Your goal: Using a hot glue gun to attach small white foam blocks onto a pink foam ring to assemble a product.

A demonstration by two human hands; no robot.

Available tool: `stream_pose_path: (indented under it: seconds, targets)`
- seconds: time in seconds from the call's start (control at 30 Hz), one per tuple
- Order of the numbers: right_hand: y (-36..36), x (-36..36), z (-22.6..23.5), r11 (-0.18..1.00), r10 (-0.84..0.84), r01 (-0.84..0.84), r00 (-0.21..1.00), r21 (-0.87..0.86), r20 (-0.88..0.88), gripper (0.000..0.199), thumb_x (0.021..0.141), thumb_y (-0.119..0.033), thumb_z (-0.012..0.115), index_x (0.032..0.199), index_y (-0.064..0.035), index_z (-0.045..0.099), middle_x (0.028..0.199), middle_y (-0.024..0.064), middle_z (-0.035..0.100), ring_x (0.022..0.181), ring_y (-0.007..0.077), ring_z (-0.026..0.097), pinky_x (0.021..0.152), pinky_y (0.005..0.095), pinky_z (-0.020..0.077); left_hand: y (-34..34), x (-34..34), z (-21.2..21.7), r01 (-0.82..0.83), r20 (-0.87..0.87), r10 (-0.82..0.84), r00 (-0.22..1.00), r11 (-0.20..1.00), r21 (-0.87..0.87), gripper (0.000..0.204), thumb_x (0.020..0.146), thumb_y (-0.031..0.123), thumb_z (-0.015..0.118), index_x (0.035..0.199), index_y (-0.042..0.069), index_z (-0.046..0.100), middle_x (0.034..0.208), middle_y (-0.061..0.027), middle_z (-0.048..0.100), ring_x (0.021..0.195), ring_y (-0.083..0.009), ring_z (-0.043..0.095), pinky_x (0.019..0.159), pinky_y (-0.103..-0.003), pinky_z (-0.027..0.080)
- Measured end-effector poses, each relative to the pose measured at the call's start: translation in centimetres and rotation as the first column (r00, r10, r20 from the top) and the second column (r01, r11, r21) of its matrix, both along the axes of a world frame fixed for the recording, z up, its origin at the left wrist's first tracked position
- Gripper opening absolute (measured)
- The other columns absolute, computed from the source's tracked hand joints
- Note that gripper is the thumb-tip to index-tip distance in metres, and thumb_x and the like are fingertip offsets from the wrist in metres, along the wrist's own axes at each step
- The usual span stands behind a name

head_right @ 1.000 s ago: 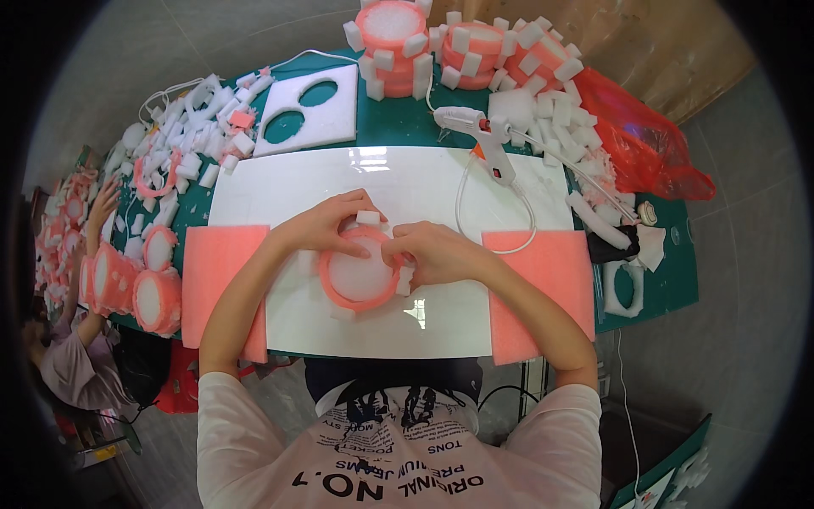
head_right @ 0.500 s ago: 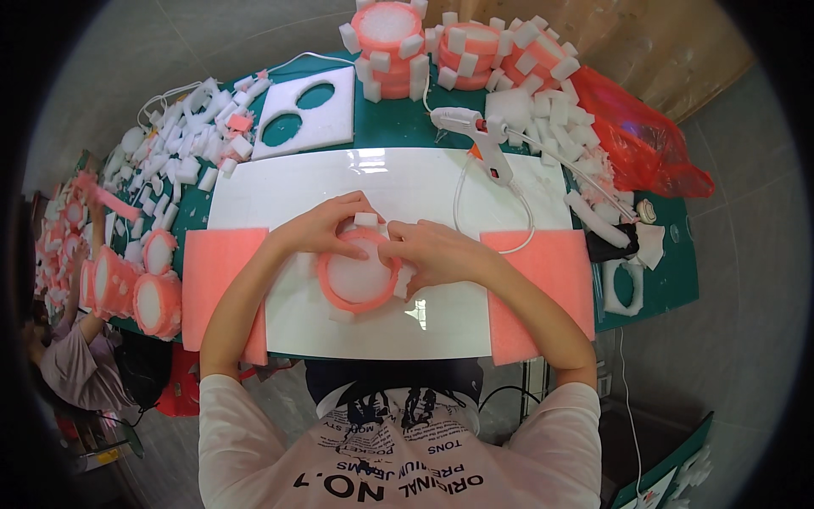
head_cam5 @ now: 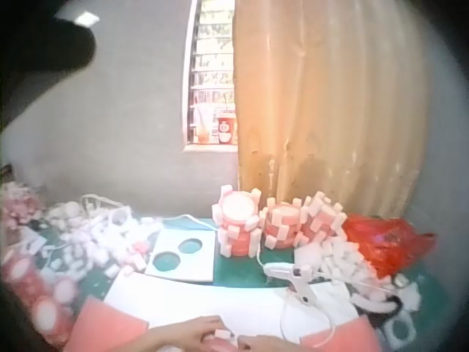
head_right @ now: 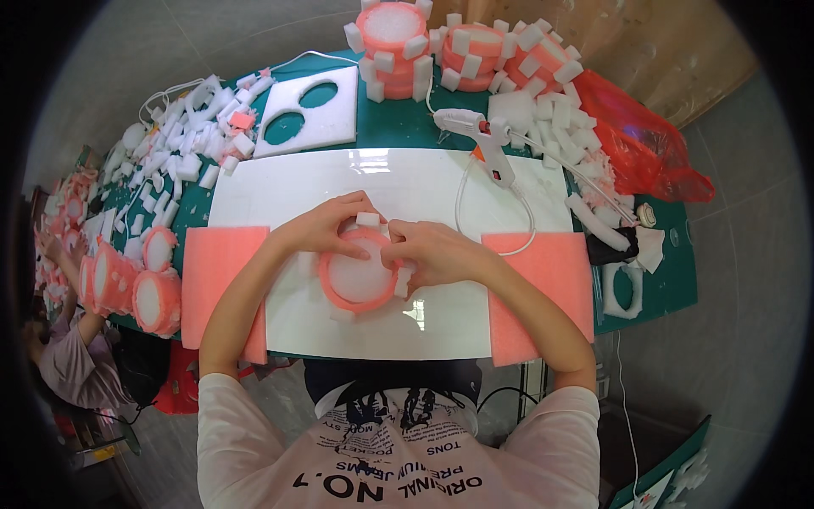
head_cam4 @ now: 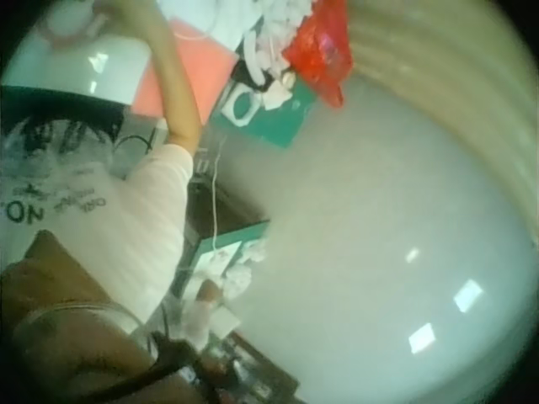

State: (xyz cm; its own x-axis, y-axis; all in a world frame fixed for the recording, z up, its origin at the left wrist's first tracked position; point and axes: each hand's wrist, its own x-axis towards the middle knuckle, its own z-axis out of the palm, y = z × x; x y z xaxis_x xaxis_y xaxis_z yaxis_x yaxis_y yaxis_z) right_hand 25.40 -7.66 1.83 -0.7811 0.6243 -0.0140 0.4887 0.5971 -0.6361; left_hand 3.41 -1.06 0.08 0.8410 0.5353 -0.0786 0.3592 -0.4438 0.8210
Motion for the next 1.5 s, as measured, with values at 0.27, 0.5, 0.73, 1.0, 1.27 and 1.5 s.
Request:
stream_pose_path:
  seconds: [0.27,0.5,0.73,1.0,1.27,1.5]
  targets:
    - [0.0,0.0,0.1,0.999,0.025,-0.023,0.998,-0.042,0.055,0.044,0.052,-0.014,0.079,0.084,-0.012,0.049,0.088,0.0063,0.046,0.08,0.0261,0.051,0.064,0.036,0.0409,0.0,0.0,0.1,0.001,-0.005,-0.001,1.0,1.0,0.004,0.054,0.06,0.019,0.074,0.11,0.009,0.055,0.094,-0.0041,0.046,0.078,-0.0163,0.045,0.065,-0.026,0.039]
    - [0.1,0.0,0.2,0.999,0.049,-0.047,0.994,-0.026,0.095,0.047,0.053,-0.015,0.079,0.087,-0.0116,0.047,0.09,0.0072,0.046,0.083,0.0278,0.05,0.066,0.0366,0.0407,0.2,-0.1,-0.4,0.02,0.027,-0.021,0.999,1.0,0.014,0.053,0.061,0.02,0.074,0.109,0.009,0.056,0.094,-0.0053,0.047,0.084,-0.0178,0.046,0.069,-0.027,0.039]
    - [-0.2,-0.2,-0.1,0.999,0.032,-0.032,0.999,0.021,0.001,0.047,0.049,-0.007,0.078,0.084,-0.0125,0.046,0.08,0.0046,0.043,0.073,0.0235,0.046,0.059,0.0339,0.0369,0.1,0.1,-0.1,0.021,0.027,-0.021,0.999,1.0,0.023,0.053,0.061,0.022,0.075,0.108,0.009,0.056,0.093,-0.0053,0.047,0.083,-0.0179,0.046,0.069,-0.027,0.039]
    - [-0.1,-0.2,0.0,1.0,0.008,-0.008,1.0,-0.002,0.011,0.046,0.048,-0.015,0.08,0.079,-0.0116,0.046,0.079,0.0056,0.046,0.073,0.0252,0.049,0.06,0.0355,0.0387,0.1,0.1,0.7,0.028,-0.044,-0.029,0.999,0.999,-0.026,0.056,0.063,0.028,0.074,0.109,0.004,0.054,0.099,-0.0082,0.048,0.089,-0.021,0.048,0.076,-0.029,0.042]
    - [0.0,-0.2,-0.2,1.0,0.014,-0.013,0.999,-0.028,0.047,0.048,0.049,-0.016,0.08,0.082,-0.0124,0.045,0.083,0.0058,0.046,0.076,0.0257,0.05,0.062,0.0348,0.0385,0.0,0.1,0.4,0.015,0.025,-0.014,1.0,1.0,-0.002,0.051,0.062,0.02,0.074,0.108,0.009,0.056,0.093,-0.0052,0.047,0.082,-0.018,0.046,0.068,-0.027,0.039]
    - [-0.1,-0.3,0.1,1.0,-0.007,0.005,0.996,0.022,0.088,0.058,0.051,-0.02,0.081,0.098,-0.0156,0.047,0.09,0.0049,0.047,0.08,0.0244,0.051,0.069,0.0347,0.0379,0.1,0.1,0.5,0.025,-0.06,-0.026,0.998,0.999,-0.021,0.055,0.063,0.028,0.074,0.109,0.005,0.054,0.099,-0.0079,0.047,0.091,-0.0214,0.047,0.076,-0.03,0.042]
